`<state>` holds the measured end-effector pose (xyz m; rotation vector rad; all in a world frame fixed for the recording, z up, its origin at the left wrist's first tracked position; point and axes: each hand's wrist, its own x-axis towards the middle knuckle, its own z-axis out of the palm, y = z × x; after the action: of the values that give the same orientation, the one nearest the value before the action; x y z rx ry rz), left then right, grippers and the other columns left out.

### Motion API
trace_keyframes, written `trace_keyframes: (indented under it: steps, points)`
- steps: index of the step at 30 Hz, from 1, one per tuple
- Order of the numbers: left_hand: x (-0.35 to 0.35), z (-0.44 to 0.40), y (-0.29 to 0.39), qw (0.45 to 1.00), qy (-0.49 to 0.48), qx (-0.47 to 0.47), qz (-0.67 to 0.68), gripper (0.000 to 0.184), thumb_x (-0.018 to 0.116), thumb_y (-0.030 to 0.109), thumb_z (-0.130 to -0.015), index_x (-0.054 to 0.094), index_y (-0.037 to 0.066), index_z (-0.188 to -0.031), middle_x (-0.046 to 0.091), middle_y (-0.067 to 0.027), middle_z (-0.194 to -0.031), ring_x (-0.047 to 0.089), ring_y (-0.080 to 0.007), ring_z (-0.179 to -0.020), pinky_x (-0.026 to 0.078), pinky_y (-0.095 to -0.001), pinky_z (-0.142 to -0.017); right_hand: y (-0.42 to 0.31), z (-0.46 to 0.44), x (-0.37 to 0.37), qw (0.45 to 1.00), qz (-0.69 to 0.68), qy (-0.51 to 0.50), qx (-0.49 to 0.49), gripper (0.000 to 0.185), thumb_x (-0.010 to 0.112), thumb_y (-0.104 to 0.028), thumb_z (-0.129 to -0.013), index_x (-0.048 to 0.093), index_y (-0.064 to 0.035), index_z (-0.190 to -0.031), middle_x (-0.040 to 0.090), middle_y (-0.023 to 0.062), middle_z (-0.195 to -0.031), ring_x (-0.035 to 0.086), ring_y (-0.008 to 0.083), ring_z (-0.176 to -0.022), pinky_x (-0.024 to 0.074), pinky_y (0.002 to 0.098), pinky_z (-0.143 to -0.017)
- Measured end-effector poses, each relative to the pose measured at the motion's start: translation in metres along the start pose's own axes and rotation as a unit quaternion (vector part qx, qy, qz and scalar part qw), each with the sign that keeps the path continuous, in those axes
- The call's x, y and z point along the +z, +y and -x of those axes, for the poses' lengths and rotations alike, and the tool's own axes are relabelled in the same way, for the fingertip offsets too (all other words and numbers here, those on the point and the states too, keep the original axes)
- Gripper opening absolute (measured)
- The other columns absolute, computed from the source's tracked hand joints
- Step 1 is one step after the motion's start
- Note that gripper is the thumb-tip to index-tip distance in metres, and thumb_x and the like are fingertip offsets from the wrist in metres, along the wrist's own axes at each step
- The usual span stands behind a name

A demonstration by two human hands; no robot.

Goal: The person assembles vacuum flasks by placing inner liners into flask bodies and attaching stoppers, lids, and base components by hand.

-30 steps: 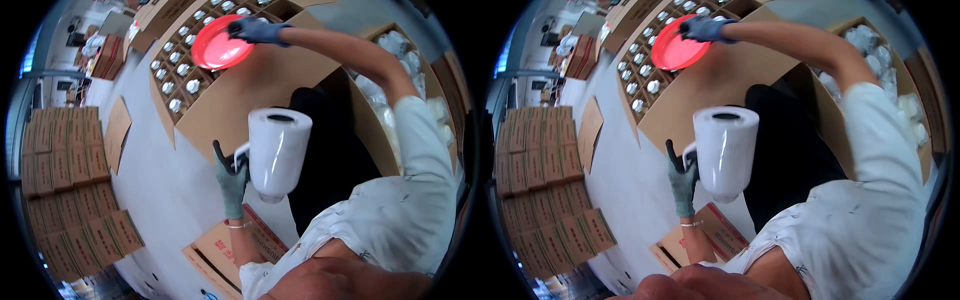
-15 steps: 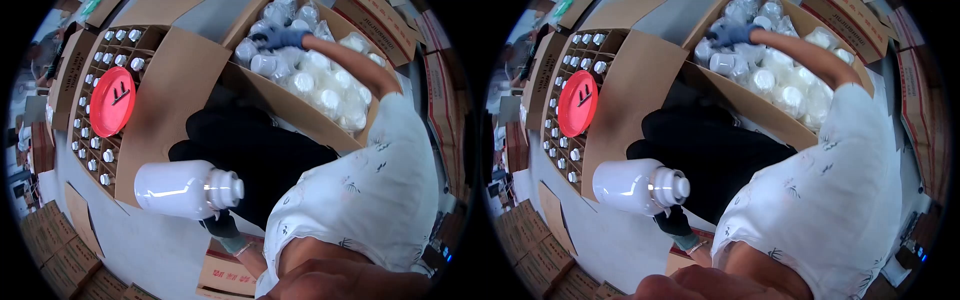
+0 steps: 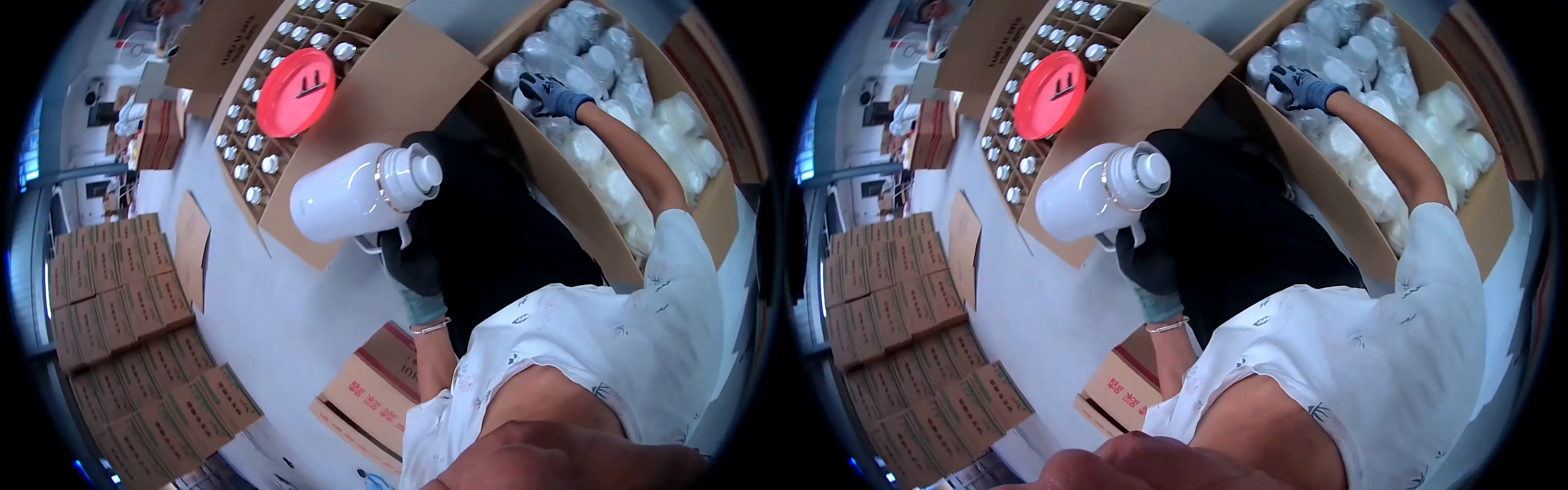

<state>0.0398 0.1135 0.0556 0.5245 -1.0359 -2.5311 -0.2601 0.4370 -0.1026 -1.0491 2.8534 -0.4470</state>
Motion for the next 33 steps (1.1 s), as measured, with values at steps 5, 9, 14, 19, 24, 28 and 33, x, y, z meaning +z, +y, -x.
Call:
trace_keyframes:
  steps: [5,9,14,19,24,28,33]
  points:
    - [-0.009,0.003,0.003,0.995,-0.035,0.042,-0.081,0.042,0.049,0.016,-0.095,0.041,-0.006,-0.130,0.052,-0.0189,-0.126,0.049,-0.0286,-0.120,0.039,-0.0389,-0.106,-0.042,-0.022,-0.012,0.986,0.080,-0.046,0.140,0.077,0.074,-0.028,-0.069,0.042,-0.0070,-0.135,0.046,0.0231,-0.132,0.047,0.0406,-0.121,0.0416,0.0461,-0.097]
    - [0.006,-0.001,-0.001,0.998,-0.026,0.012,0.050,0.043,0.048,0.017,-0.096,0.041,-0.007,-0.131,0.051,-0.0186,-0.128,0.050,-0.0287,-0.119,0.039,-0.0382,-0.106,-0.152,0.011,-0.110,0.891,-0.235,0.387,-0.036,0.071,0.075,-0.026,-0.075,0.045,-0.0094,-0.138,0.053,0.0154,-0.126,0.051,0.0296,-0.110,0.0414,0.0399,-0.096]
    - [0.042,0.005,-0.005,0.973,-0.065,0.131,-0.178,0.039,0.057,0.010,-0.092,0.048,-0.004,-0.127,0.053,-0.0175,-0.127,0.051,-0.0274,-0.117,0.041,-0.0367,-0.103,-0.282,0.027,-0.094,0.834,-0.424,0.337,-0.104,0.081,0.077,-0.023,-0.077,0.034,-0.0064,-0.144,0.041,0.0143,-0.142,0.042,0.0269,-0.128,0.0310,0.0399,-0.109]
    - [-0.016,0.008,-0.025,0.821,0.018,0.291,-0.491,0.040,0.060,0.002,-0.088,0.051,0.000,-0.127,0.053,-0.0161,-0.126,0.051,-0.0269,-0.116,0.044,-0.0362,-0.097,-0.288,0.028,-0.101,0.655,-0.749,0.106,0.002,0.078,0.075,-0.022,-0.079,0.033,-0.0080,-0.143,0.041,0.0135,-0.141,0.044,0.0267,-0.126,0.0324,0.0409,-0.108]
    - [-0.008,0.016,0.051,0.825,-0.130,0.282,-0.472,0.036,0.058,0.005,-0.089,0.055,0.000,-0.125,0.052,-0.0176,-0.129,0.051,-0.0301,-0.118,0.043,-0.0375,-0.098,-0.259,0.002,-0.082,0.608,-0.792,-0.048,-0.034,0.049,0.061,-0.039,-0.090,0.054,-0.0056,-0.125,0.058,0.0126,-0.120,0.054,0.0187,-0.114,0.0398,0.0334,-0.102]
    - [0.028,-0.011,0.073,0.638,-0.316,0.351,-0.608,0.033,0.057,0.006,-0.090,0.059,0.000,-0.122,0.052,-0.0189,-0.131,0.050,-0.0327,-0.120,0.041,-0.0386,-0.100,-0.242,-0.028,-0.115,0.838,-0.515,-0.121,-0.136,0.049,0.062,-0.049,-0.086,0.061,-0.0092,-0.116,0.065,0.0093,-0.102,0.062,0.0212,-0.093,0.0480,0.0345,-0.084]
    - [-0.048,-0.005,0.040,0.471,-0.271,0.419,-0.727,0.038,0.058,0.004,-0.086,0.056,0.002,-0.124,0.056,-0.0177,-0.128,0.054,-0.0370,-0.115,0.044,-0.0447,-0.097,-0.254,-0.024,-0.111,0.939,-0.319,-0.088,-0.090,0.053,0.059,-0.056,-0.086,0.065,-0.0056,-0.100,0.067,0.0137,-0.092,0.064,0.0217,-0.087,0.0478,0.0354,-0.075]
